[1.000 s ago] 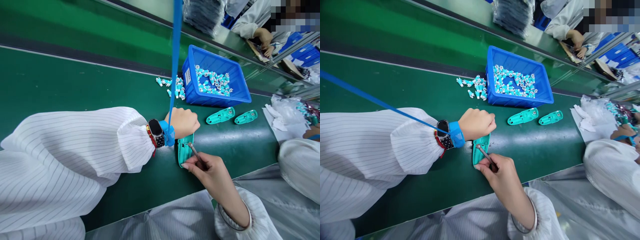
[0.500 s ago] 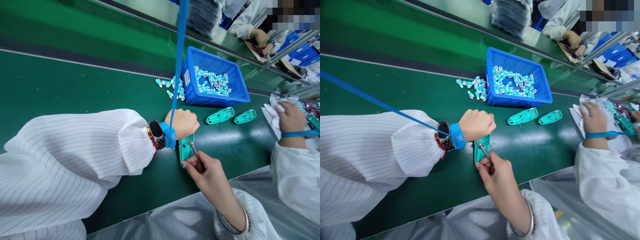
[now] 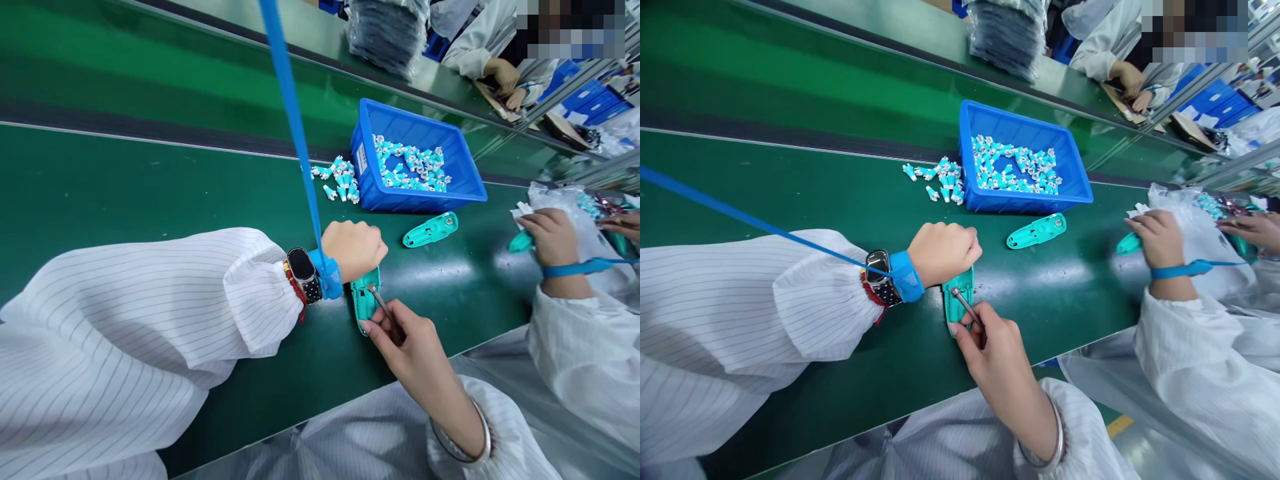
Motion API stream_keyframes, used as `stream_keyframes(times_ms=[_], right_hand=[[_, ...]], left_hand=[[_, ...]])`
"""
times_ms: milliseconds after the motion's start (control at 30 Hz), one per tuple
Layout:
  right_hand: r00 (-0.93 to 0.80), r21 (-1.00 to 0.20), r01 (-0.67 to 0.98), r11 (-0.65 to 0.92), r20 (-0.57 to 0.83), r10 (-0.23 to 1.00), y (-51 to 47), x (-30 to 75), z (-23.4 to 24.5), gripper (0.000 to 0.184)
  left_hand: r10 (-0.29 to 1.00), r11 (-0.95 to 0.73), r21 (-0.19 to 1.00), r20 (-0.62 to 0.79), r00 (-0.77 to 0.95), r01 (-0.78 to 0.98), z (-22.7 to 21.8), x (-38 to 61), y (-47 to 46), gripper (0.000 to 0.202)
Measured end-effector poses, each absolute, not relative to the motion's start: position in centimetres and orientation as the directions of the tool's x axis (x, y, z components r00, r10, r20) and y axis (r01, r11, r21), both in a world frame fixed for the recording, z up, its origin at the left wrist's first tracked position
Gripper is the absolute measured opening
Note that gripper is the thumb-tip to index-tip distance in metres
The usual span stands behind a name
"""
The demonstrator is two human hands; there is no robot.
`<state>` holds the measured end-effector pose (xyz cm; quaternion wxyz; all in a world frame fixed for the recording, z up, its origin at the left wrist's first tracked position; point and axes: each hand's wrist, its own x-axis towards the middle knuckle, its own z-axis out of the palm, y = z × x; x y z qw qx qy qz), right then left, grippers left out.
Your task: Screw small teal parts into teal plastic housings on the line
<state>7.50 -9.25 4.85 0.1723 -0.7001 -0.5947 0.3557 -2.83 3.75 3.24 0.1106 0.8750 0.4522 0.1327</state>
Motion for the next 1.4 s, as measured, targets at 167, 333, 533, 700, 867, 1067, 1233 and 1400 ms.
stream_keyframes(times_ms=[167, 333, 533, 700, 867, 1067, 1233, 1400], right_hand=[[0.067, -0.68, 0.69, -0.248, -0.281, 0.957, -9.3, 7.7, 4.8, 0.02], [0.083, -0.645, 0.728, -0.232, -0.253, 0.964, -9.5, 7.6, 4.8, 0.021], [0.101, -0.623, 0.755, -0.205, -0.199, 0.975, -9.6, 7.6, 4.7, 0.022], [0.079, -0.624, 0.748, -0.225, -0.254, 0.964, -9.4, 7.5, 4.9, 0.023], [0.09, -0.609, 0.758, -0.233, -0.256, 0.962, -9.4, 7.6, 5.1, 0.025], [0.097, -0.626, 0.743, -0.236, -0.248, 0.964, -9.2, 7.7, 4.7, 0.024], [0.102, -0.64, 0.731, -0.236, -0.239, 0.966, -9.1, 7.7, 4.3, 0.026], [0.113, -0.562, 0.801, -0.205, -0.195, 0.974, -9.2, 6.8, 4.1, 0.028]], left_hand=[[0.822, -0.563, 0.318, 0.118, 0.557, 0.763, 3.1, -2.8, 3.9, 0.037], [0.823, -0.559, 0.323, 0.107, 0.558, 0.763, 3.2, -2.8, 3.8, 0.037], [0.828, -0.554, 0.325, 0.122, 0.547, 0.767, 3.3, -2.7, 3.9, 0.037], [0.829, -0.554, 0.328, 0.129, 0.545, 0.766, 3.1, -2.7, 3.9, 0.037], [0.831, -0.551, 0.325, 0.128, 0.542, 0.769, 3.2, -2.8, 3.8, 0.036], [0.832, -0.547, 0.328, 0.116, 0.542, 0.77, 3.1, -2.7, 3.9, 0.038], [0.833, -0.543, 0.336, 0.098, 0.545, 0.769, 3.3, -2.7, 3.8, 0.038], [0.836, -0.538, 0.338, 0.091, 0.542, 0.773, 3.3, -2.7, 3.8, 0.039]])
